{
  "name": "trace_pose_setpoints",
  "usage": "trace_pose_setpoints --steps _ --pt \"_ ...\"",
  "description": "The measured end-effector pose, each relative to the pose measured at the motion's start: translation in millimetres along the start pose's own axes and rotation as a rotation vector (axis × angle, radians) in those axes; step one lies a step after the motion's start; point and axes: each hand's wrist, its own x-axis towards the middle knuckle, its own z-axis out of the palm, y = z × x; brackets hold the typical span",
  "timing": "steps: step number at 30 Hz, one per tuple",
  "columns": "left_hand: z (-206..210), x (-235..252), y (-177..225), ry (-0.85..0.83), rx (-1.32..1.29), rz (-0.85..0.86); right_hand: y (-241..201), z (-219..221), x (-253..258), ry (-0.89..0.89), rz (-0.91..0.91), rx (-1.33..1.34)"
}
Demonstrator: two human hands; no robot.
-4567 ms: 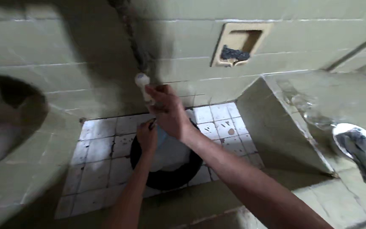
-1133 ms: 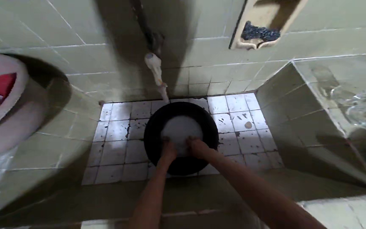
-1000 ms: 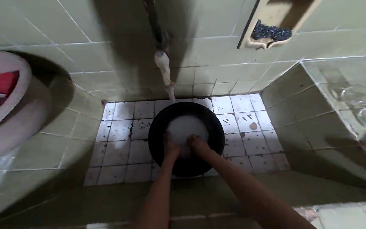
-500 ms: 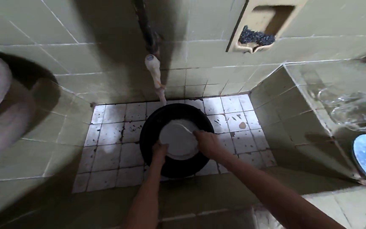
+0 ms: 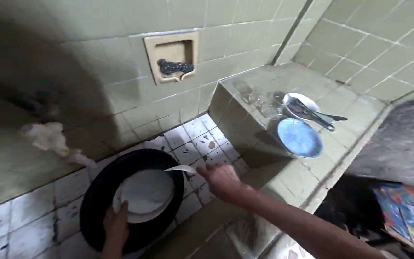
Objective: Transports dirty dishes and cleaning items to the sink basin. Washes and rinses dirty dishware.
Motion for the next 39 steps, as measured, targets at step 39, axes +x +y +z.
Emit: trace_pose_setpoints --steps 39 --pt "-25 -73 98 0.019 0.555 0.704 23 19 -19 0.335 -0.154 0.262"
